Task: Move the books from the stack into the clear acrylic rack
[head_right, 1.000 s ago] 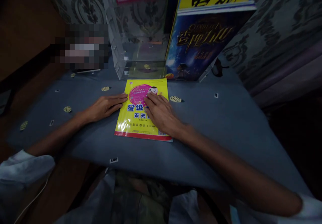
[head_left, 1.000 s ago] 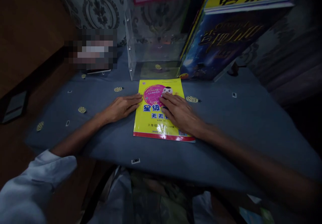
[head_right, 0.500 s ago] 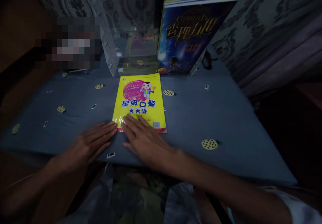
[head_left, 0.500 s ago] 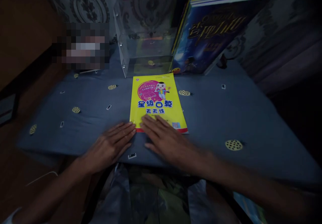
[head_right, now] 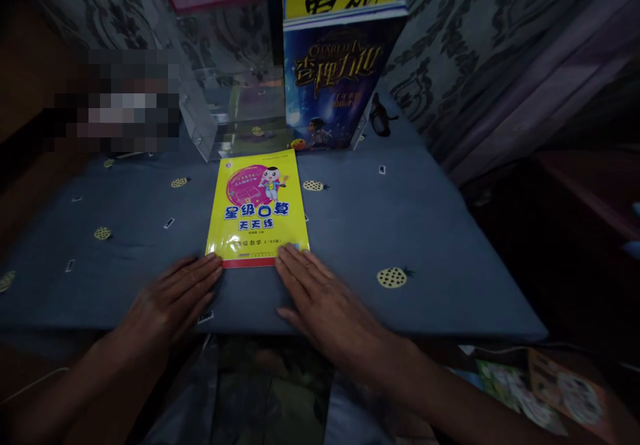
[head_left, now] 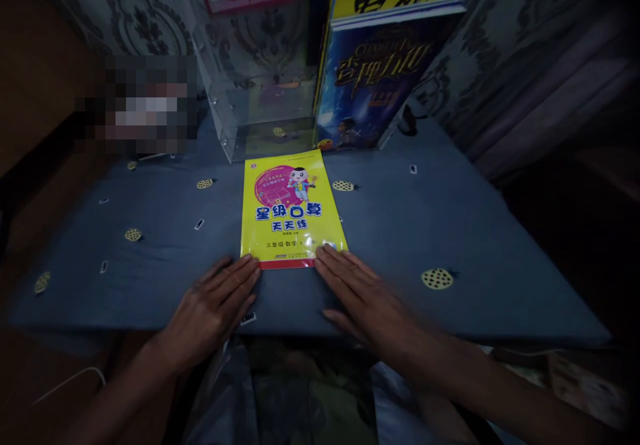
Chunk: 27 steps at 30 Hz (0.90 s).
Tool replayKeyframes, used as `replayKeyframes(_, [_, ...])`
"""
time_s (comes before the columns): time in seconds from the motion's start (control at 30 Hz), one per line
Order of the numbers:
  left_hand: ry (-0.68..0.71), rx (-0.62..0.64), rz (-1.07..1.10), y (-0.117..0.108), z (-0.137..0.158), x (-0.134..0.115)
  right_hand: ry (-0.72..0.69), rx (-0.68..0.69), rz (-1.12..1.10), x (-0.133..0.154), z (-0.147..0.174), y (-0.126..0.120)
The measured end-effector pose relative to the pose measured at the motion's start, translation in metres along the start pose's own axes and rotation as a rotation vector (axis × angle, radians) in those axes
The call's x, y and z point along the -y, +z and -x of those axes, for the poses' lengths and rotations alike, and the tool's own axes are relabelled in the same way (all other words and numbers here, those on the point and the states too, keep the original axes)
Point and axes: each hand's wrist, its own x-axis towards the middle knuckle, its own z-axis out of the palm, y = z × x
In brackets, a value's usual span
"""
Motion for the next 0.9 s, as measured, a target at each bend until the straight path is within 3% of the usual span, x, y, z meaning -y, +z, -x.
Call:
replayKeyframes(0.17, [0.003, -0.021, 0.013, -0.007, -0.011, -0.002, 0.069, -0.006, 0.045, -0.010, 0.018, -0.013])
replayKeyframes(0.33, [-0.037, -0.009, 0.047, -0.008, -0.023, 0.008, 0.056, -0.010, 0.074, -0.012, 0.017, -0.018])
replayKeyframes(0.57, [-0.107, 0.061, 0.077, 0.004, -0.051, 0.052, 0.053, -0.038, 0.037, -0.013, 0.017, -0.021])
replayKeyframes(0.9, [-0.156, 0.167, 0.021, 0.040, -0.133, 0.113, 0.085, -0.002, -0.003, -0.017, 0.022, -0.020])
